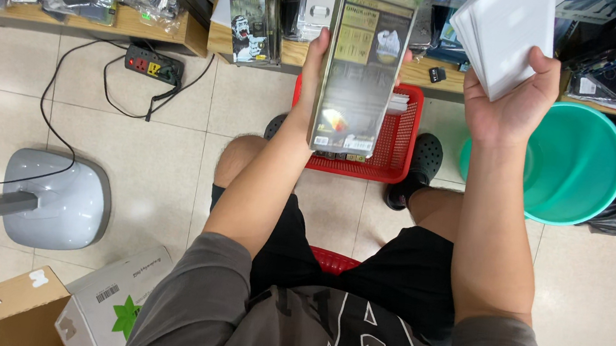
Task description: The person takes several screen protectors out of a retail box, rubs the surface of one to check its finish, and places them into a red plastic basket.
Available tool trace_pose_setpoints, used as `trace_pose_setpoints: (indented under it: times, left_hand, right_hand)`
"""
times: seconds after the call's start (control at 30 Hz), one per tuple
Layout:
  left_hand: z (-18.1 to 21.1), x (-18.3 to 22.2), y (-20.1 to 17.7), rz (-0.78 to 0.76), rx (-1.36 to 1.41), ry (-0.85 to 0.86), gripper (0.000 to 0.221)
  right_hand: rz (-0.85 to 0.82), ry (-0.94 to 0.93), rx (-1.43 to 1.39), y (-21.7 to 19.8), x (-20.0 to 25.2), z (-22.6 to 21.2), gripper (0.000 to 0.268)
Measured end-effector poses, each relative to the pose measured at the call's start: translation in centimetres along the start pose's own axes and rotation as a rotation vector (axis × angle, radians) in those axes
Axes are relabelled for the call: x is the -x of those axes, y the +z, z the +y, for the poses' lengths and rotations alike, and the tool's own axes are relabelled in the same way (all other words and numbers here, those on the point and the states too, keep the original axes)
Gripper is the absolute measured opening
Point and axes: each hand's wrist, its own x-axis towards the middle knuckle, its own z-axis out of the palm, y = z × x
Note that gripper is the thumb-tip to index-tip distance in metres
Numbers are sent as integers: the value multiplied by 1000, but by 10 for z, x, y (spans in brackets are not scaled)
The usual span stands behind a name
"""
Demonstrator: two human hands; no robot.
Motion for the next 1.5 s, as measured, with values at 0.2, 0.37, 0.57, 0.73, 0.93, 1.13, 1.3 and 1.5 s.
trace_pose_setpoints:
  times: [0.2,0.37,0.57,0.73,0.93,1.13,1.3,1.5]
  left_hand:
    - [-16,-4,-43,-121,172,-163,108]
    - [-28,-17,-51,-184,97,-132,97]
    - [-29,-18,-27,509,-846,220,76]
    - [-26,-25,-38,659,-1017,192,61]
    - [-59,-37,-109,870,-1289,-31,34]
    - [-141,-21,-234,1360,-1002,-276,32]
    - [-193,-12,-307,1220,-1329,-496,29]
    - [-186,-27,-303,1013,-1449,-538,43]
  right_hand:
    - [6,-3,-30,0,0,-5,53]
    - [15,-4,-71,-8,-7,-11,52]
    - [-2,-17,-84,-9,-6,-17,51]
    - [-8,-21,-97,-10,-10,-17,51]
    - [-144,-31,-80,-21,-18,-13,41]
    - [-40,-18,-37,-13,-14,-9,37]
    - [-59,-10,-25,-13,-17,-9,33]
    - [-29,-28,32,-7,-12,-15,30]
